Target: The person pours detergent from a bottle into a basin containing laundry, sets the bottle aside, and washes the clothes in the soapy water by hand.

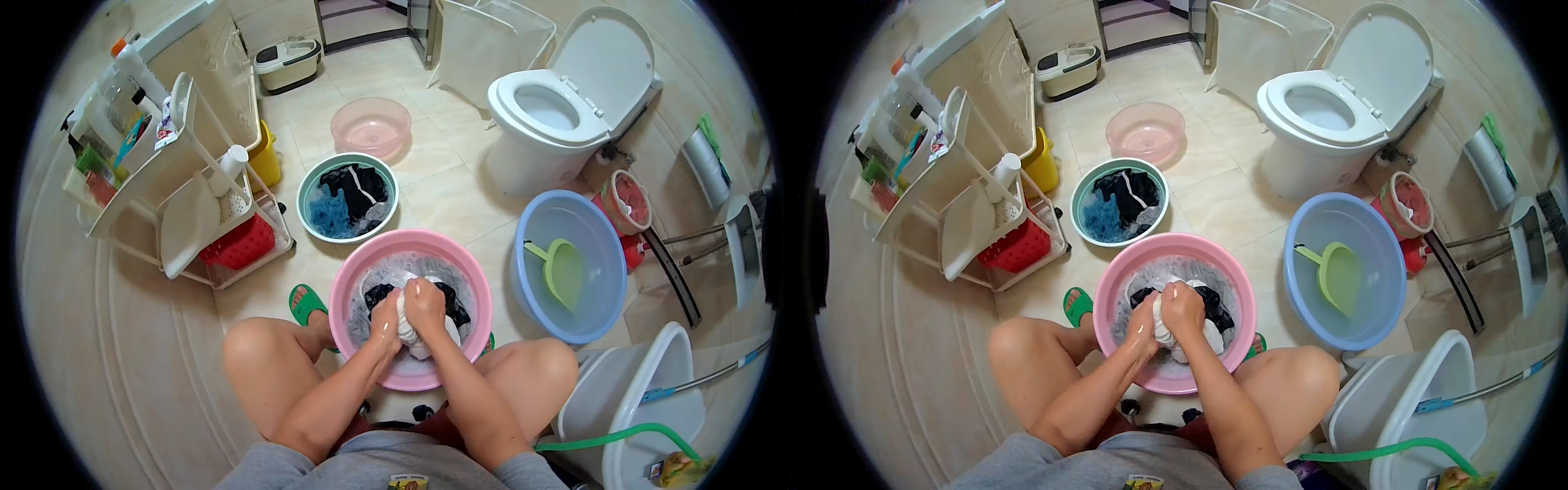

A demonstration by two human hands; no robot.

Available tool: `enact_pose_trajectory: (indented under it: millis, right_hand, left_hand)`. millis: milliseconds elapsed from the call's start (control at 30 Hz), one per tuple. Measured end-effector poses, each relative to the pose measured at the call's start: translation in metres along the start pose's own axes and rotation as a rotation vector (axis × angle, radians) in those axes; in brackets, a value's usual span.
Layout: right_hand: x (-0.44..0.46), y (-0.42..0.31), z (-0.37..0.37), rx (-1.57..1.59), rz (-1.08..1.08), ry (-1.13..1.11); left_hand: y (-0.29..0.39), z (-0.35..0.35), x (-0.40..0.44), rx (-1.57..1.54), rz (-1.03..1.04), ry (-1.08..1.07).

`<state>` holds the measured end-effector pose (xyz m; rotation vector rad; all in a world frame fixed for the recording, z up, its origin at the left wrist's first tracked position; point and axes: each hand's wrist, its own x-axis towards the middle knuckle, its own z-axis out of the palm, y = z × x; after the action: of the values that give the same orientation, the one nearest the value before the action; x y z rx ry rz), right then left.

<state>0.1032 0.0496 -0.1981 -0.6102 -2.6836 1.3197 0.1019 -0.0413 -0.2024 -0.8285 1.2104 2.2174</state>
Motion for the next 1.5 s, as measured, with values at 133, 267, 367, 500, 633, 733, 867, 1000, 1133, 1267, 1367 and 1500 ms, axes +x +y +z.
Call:
enact_pose_trajectory:
  millis: [133,267,367,500,633,733,867,1000,1133,1267,1367,1500]
  right_hand:
    - [-0.037,-0.043,-0.001,0.007,-0.242,0.0]
    - [-0.062,-0.042,0.009,-0.044,-0.407,-0.018]
    - [-0.015,-0.023,-0.008,-0.072,-0.094,0.096]
    - [0.016,0.008,-0.007,0.198,-0.037,0.276]
    - [0.036,0.012,-0.019,0.416,0.132,0.167]
    - [0.048,0.018,-0.011,0.482,0.112,0.194]
    - [0.049,0.042,0.008,0.24,-0.055,0.143]
    - [0.048,0.057,0.023,0.024,0.062,0.082]
    - [0.053,0.056,0.029,-0.048,0.129,0.068]
    - [0.061,0.051,0.03,-0.1,0.169,0.029]
    - [0.066,0.046,0.031,-0.187,0.271,-0.06]
    - [0.071,0.047,0.036,-0.224,0.196,0.008]
  left_hand:
    - [-0.01,-0.051,0.066,-0.014,0.058,-0.109]
    - [-0.001,-0.071,0.069,-0.229,-0.239,-0.364]
    - [0.0,-0.003,0.009,-0.09,-0.154,-0.054]
    - [0.035,0.016,-0.011,-0.141,-0.006,-0.14]
    - [0.049,-0.005,0.017,-0.156,0.432,0.067]
    - [0.026,-0.016,0.047,0.149,0.57,0.234]
    - [0.003,-0.011,0.048,0.548,0.703,0.41]
    - [-0.011,-0.016,0.059,0.734,0.677,0.438]
    - [-0.014,-0.015,0.071,0.813,0.586,0.482]
    - [-0.019,-0.015,0.085,0.809,0.554,0.458]
    - [-0.023,-0.018,0.096,0.908,0.576,0.491]
    - [-0.022,-0.014,0.097,1.075,0.54,0.536]
